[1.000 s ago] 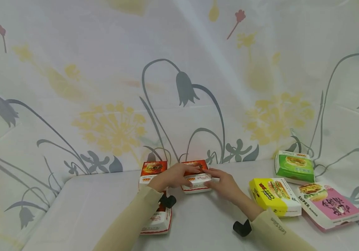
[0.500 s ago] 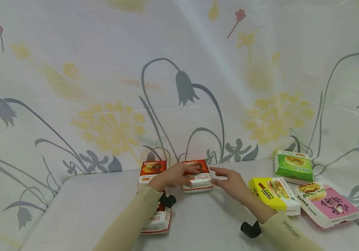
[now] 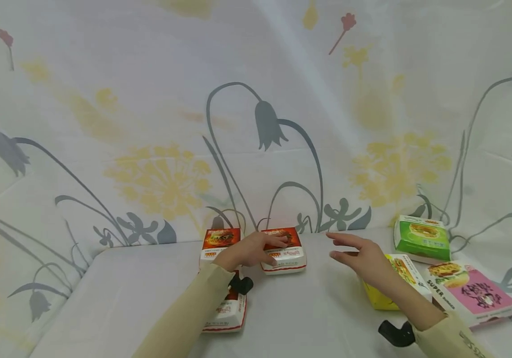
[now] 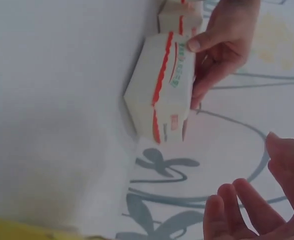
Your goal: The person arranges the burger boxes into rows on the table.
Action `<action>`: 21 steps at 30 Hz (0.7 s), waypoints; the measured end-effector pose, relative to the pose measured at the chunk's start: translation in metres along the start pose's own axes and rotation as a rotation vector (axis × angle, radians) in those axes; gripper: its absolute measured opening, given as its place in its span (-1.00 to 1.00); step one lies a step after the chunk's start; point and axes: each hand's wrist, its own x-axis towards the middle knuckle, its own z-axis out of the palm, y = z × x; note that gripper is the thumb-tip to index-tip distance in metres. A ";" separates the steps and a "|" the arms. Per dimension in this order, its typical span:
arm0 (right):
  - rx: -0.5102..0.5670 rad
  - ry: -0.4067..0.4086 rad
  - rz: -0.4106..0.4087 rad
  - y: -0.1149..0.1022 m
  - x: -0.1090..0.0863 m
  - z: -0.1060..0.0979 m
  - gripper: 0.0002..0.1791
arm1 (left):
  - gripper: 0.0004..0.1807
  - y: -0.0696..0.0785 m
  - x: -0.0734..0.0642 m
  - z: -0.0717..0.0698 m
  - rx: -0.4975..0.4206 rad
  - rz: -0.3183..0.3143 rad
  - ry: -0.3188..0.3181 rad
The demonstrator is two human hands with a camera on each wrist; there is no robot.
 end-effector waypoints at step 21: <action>-0.221 0.049 0.203 0.064 -0.038 -0.089 -0.29 | -0.39 -0.002 0.002 0.000 -0.007 -0.003 -0.010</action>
